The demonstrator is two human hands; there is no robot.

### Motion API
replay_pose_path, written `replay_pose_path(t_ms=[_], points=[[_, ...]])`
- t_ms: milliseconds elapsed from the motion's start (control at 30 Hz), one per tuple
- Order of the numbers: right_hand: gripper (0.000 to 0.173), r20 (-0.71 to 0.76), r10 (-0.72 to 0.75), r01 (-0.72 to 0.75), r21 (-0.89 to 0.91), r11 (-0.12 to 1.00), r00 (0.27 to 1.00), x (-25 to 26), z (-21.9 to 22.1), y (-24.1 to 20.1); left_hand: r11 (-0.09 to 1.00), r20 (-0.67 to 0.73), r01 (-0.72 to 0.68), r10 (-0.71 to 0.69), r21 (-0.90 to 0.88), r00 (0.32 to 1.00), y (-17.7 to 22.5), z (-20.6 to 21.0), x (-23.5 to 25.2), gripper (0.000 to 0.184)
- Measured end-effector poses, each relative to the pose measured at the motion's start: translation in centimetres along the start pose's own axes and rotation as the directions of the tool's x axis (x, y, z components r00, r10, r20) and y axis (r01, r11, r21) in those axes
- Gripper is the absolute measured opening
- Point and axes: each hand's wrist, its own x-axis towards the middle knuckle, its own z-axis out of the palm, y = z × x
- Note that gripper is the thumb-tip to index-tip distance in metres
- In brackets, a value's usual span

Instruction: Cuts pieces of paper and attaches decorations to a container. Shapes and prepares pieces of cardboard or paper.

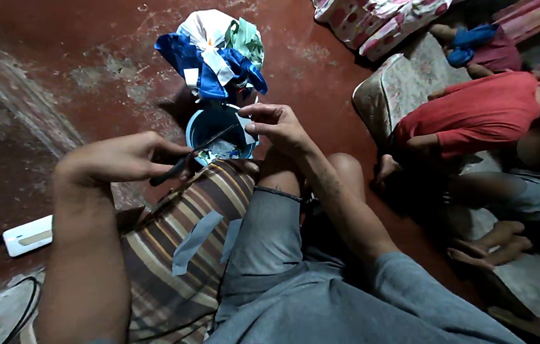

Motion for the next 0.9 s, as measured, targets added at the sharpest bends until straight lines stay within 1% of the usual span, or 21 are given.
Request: replay_pose_path(t_ms=[100,167,267,533,633,700,833,900], points=[[0.033,0.086,-0.013,0.017,-0.053,0.998,0.996,0.1,0.2,0.2,1.0,0.012,0.001,-0.001,0.011,1.0,0.3,0.6,0.9,0.042],[0.032,0.121,-0.011,0.02,-0.07,0.997,0.993,0.1,0.5,0.1,1.0,0.035,-0.006,0.007,-0.022,0.999,0.3,0.8,1.2,0.043],[0.03,0.143,0.009,0.004,-0.091,0.996,0.99,0.0,0.7,-0.2,0.997,0.063,-0.062,0.066,-0.053,0.996,0.0,1.0,1.6,0.043],[0.028,0.18,0.022,-0.017,-0.03,0.999,0.983,-0.1,0.7,-0.2,0.979,0.082,-0.162,0.173,-0.12,0.982,-0.1,1.4,2.3,0.042],[0.027,0.186,0.024,-0.023,-0.011,1.0,0.982,-0.1,0.6,-0.2,0.981,0.09,-0.114,0.129,-0.157,0.988,0.1,1.6,2.3,0.044],[0.026,0.191,0.026,-0.028,0.005,1.0,0.981,-0.2,0.5,-0.2,0.985,0.094,-0.09,0.104,-0.147,0.99,0.3,1.6,2.3,0.043],[0.026,0.194,0.041,-0.045,0.02,0.999,0.98,-0.3,0.4,-0.2,0.987,0.081,-0.095,0.106,-0.13,0.991,0.3,1.8,2.4,0.039],[0.026,0.19,0.052,-0.056,0.018,0.998,0.98,-0.3,0.5,-0.3,0.987,0.079,-0.091,0.102,-0.129,0.992,0.3,1.8,2.4,0.041]])
